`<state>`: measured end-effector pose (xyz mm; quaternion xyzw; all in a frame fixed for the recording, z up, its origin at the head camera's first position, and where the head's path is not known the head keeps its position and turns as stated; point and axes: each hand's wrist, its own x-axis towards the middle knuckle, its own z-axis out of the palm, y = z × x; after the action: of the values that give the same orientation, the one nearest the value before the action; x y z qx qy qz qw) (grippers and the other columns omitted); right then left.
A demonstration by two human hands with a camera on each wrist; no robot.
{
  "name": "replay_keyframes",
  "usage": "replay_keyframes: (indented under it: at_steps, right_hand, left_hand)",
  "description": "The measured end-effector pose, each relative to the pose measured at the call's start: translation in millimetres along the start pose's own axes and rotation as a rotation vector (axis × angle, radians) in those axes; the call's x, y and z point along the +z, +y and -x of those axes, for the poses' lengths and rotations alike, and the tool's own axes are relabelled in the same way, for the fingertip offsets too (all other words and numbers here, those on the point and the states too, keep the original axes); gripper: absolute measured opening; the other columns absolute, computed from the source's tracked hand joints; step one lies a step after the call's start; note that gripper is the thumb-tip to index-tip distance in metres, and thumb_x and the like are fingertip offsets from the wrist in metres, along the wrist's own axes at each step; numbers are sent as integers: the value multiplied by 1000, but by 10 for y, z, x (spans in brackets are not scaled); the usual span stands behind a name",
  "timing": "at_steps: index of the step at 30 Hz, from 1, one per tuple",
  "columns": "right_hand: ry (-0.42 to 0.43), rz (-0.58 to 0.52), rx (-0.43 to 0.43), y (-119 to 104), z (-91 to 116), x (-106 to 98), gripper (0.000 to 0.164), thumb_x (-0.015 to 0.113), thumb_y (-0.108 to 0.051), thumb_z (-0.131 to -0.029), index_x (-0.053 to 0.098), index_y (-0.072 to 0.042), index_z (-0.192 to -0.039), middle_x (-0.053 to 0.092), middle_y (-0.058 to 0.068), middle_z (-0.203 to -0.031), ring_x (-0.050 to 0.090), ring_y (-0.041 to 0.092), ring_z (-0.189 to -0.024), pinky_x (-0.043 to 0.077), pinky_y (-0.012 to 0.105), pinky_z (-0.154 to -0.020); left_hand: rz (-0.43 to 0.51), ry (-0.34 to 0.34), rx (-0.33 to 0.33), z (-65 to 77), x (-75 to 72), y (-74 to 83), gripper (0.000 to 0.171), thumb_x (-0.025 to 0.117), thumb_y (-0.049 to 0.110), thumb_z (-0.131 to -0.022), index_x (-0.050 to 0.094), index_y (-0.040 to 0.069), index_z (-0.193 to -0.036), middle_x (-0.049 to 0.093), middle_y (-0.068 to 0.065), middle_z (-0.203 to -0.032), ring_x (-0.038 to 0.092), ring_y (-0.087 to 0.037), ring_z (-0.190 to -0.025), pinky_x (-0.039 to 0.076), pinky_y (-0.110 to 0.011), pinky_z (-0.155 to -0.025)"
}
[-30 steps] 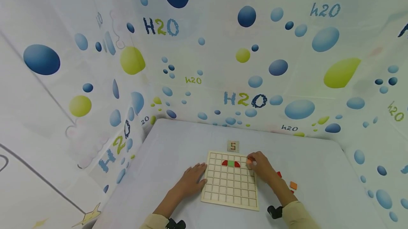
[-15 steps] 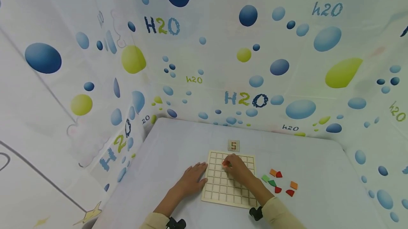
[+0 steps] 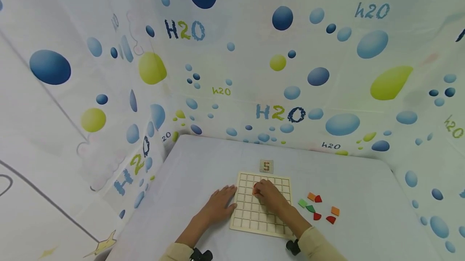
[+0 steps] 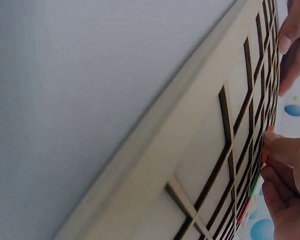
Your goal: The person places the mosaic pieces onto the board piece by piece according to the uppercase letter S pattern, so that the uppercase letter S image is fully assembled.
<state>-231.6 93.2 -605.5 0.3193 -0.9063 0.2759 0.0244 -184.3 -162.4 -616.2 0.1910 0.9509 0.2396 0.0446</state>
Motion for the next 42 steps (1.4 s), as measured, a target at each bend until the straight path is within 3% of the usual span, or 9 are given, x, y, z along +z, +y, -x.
replay_keyframes:
  at_steps: [16, 26, 33, 42]
  right_hand:
    - [165, 121, -113, -2, 6, 78, 13, 82, -3, -88, 74, -13, -92, 68, -3, -89, 59, 13, -83, 56, 30, -74]
    - [138, 276, -86, -32, 33, 62, 17, 84, -4, -88, 83, -10, -104, 74, 2, -97, 67, 20, -91, 62, 36, -83]
    - [151, 247, -70, -36, 43, 27, 3, 81, -9, -92, 80, -9, -95, 77, 1, -94, 67, 19, -87, 60, 36, -80]
    - [180, 196, -136, 60, 173, -62, 12, 85, -4, -87, 80, -9, -96, 75, 2, -96, 67, 19, -88, 60, 36, -79]
  left_hand:
    - [-16, 2, 12, 8, -24, 11, 61, 61, 29, -106, 46, 2, -158, 49, -15, -162, 42, -39, -152, 34, -63, -122]
    - [-26, -5, -3, 23, 0, 14, 61, 61, 30, -106, 44, 5, -160, 47, -12, -164, 40, -36, -154, 32, -60, -124]
    - [-56, 1, -8, -16, 37, -9, 62, 61, 31, -106, 45, 5, -159, 48, -12, -163, 41, -36, -153, 33, -60, -124]
    - [-73, 6, -18, -20, 47, 16, 62, 62, 31, -105, 46, 4, -159, 49, -12, -163, 42, -35, -153, 34, -59, -124]
